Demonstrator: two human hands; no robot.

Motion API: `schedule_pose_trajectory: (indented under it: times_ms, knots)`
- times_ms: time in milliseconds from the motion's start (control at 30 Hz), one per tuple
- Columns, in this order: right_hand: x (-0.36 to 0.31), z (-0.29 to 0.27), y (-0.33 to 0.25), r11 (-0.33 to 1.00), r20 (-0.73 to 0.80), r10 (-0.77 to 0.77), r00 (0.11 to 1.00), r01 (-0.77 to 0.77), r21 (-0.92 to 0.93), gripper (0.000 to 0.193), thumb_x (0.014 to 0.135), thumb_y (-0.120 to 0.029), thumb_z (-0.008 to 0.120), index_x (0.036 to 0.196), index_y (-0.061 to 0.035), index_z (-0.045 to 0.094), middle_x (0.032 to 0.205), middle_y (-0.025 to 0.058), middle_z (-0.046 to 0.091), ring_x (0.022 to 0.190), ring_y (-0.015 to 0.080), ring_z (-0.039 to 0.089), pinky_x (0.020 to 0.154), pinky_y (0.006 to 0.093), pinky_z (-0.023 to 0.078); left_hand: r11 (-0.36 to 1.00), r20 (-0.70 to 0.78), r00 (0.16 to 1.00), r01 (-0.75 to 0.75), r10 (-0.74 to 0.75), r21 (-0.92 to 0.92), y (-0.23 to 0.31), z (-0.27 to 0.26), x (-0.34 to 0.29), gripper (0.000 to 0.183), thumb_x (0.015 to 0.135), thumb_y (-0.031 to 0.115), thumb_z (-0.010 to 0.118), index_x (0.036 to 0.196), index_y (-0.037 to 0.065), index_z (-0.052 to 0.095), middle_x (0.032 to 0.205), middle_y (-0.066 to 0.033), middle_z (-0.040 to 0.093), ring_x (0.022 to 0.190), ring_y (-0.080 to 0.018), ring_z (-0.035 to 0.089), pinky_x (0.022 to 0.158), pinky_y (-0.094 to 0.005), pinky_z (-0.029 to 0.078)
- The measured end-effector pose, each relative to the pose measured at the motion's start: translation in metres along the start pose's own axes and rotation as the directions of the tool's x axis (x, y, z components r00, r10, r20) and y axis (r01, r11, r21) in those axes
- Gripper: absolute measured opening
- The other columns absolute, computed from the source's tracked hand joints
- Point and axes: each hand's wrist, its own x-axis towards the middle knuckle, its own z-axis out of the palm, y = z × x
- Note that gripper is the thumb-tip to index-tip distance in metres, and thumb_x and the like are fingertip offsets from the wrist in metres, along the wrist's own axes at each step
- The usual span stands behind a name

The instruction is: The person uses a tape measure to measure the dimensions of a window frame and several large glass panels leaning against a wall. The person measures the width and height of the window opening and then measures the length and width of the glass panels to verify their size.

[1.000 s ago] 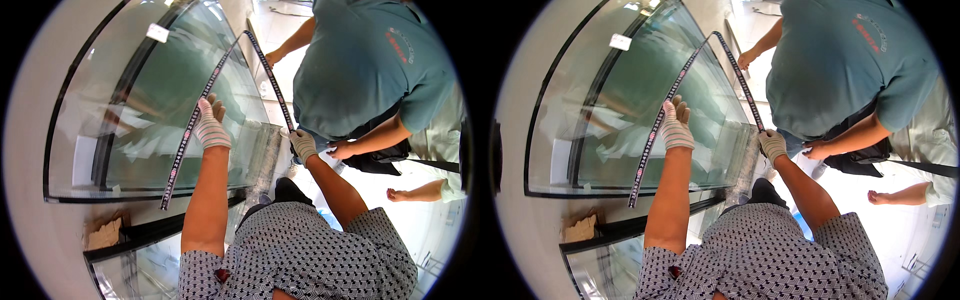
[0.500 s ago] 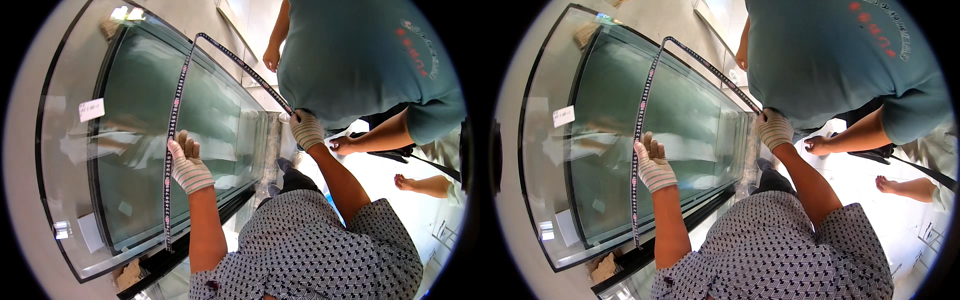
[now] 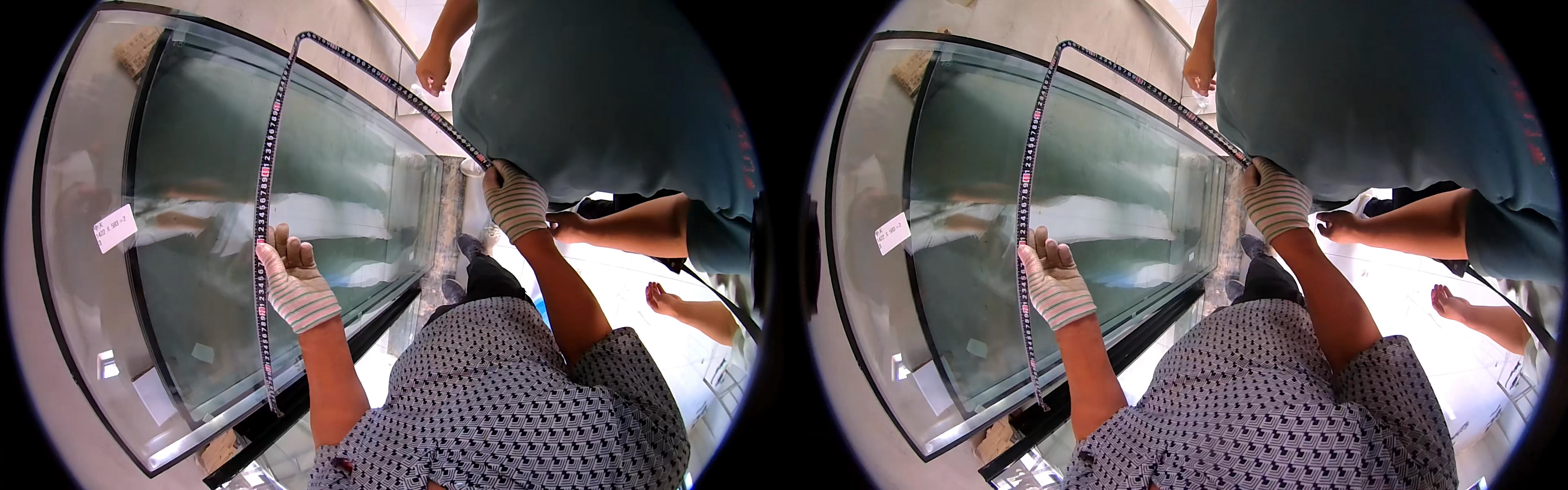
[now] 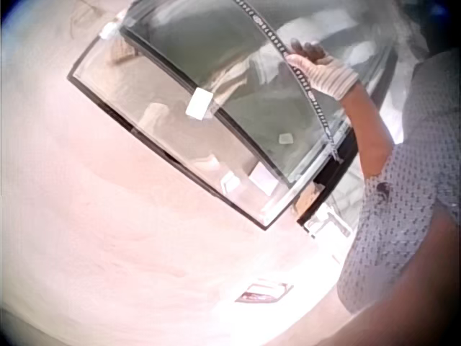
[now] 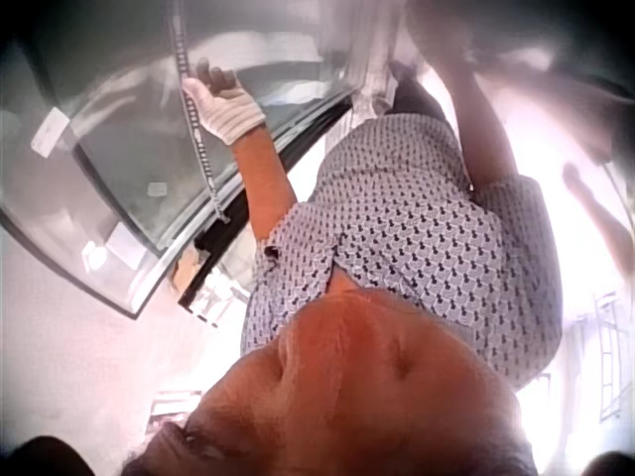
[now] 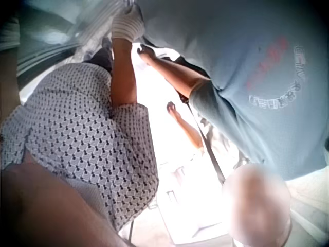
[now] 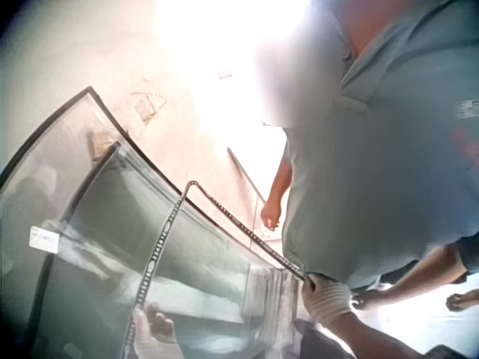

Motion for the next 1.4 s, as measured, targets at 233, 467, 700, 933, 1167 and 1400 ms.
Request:
schedule_pose_trajectory:
  times_ms: [233,467,700,933,1167,1400]
  knots:
    - [0.005,0.002,0.005,1.000,0.006,-0.008,1.000,0.008,-0.011,0.029,0.091,-0.035,0.050,0.104,-0.0159,0.067,0.090,0.0172,0.068,0.086,0.0388,0.065,0.079,0.0462,0.051,1.000,0.047,0.999,0.004,-0.003,-0.027,-0.002,-0.006,0.006,0.029,0.095,0.032,0.061,0.110,0.007,0.064,0.105,-0.0076,0.070,0.080,-0.0119,0.068,0.067,-0.0248,0.060]
    - [0.002,-0.003,0.003,1.000,0.011,-0.015,1.000,0.015,-0.005,0.030,0.091,-0.036,0.049,0.104,-0.0152,0.066,0.097,0.0174,0.068,0.091,0.0387,0.064,0.082,0.0466,0.051,0.998,0.026,0.999,0.038,-0.037,-0.046,0.000,-0.003,0.004,0.031,0.095,0.033,0.060,0.111,0.007,0.064,0.107,-0.0064,0.069,0.080,-0.0116,0.068,0.067,-0.0249,0.060]
    - [0.002,-0.004,0.000,1.000,0.043,-0.007,0.999,0.007,-0.006,0.031,0.092,-0.036,0.047,0.106,-0.0161,0.066,0.099,0.0186,0.067,0.094,0.0400,0.063,0.083,0.0472,0.050,0.999,0.020,0.999,0.032,-0.032,-0.033,-0.002,-0.006,0.007,0.035,0.095,0.036,0.060,0.113,0.005,0.062,0.106,-0.0060,0.068,0.079,-0.0100,0.064,0.068,-0.0230,0.057]
    - [0.010,0.014,0.021,0.994,0.109,-0.071,0.992,0.079,-0.071,0.040,0.095,-0.042,0.039,0.097,-0.0093,0.063,0.100,0.0229,0.064,0.095,0.0422,0.062,0.079,0.0503,0.048,0.996,0.086,0.995,0.049,-0.043,-0.073,-0.010,-0.009,0.012,0.025,0.096,0.031,0.061,0.109,0.010,0.062,0.102,-0.0045,0.068,0.084,-0.0114,0.062,0.073,-0.0278,0.053]
    - [0.003,0.009,0.014,0.994,0.100,-0.078,0.992,0.086,-0.071,0.047,0.094,-0.039,0.042,0.120,-0.0071,0.064,0.120,0.0204,0.062,0.111,0.0374,0.059,0.096,0.0409,0.046,0.989,0.022,0.996,0.085,-0.083,-0.122,-0.008,-0.014,0.014,0.038,0.094,0.033,0.063,0.114,0.000,0.063,0.098,-0.0104,0.069,0.074,-0.0154,0.063,0.065,-0.0266,0.054]
    - [0.013,0.023,0.041,0.984,0.056,-0.176,0.983,0.177,-0.023,0.041,0.092,-0.036,0.049,0.113,-0.0051,0.068,0.111,0.0217,0.066,0.103,0.0378,0.063,0.092,0.0414,0.048,0.989,0.013,0.997,0.082,-0.081,-0.124,-0.002,-0.016,0.013,0.036,0.094,0.033,0.064,0.107,-0.001,0.063,0.096,-0.0120,0.068,0.071,-0.0151,0.063,0.062,-0.0261,0.054]
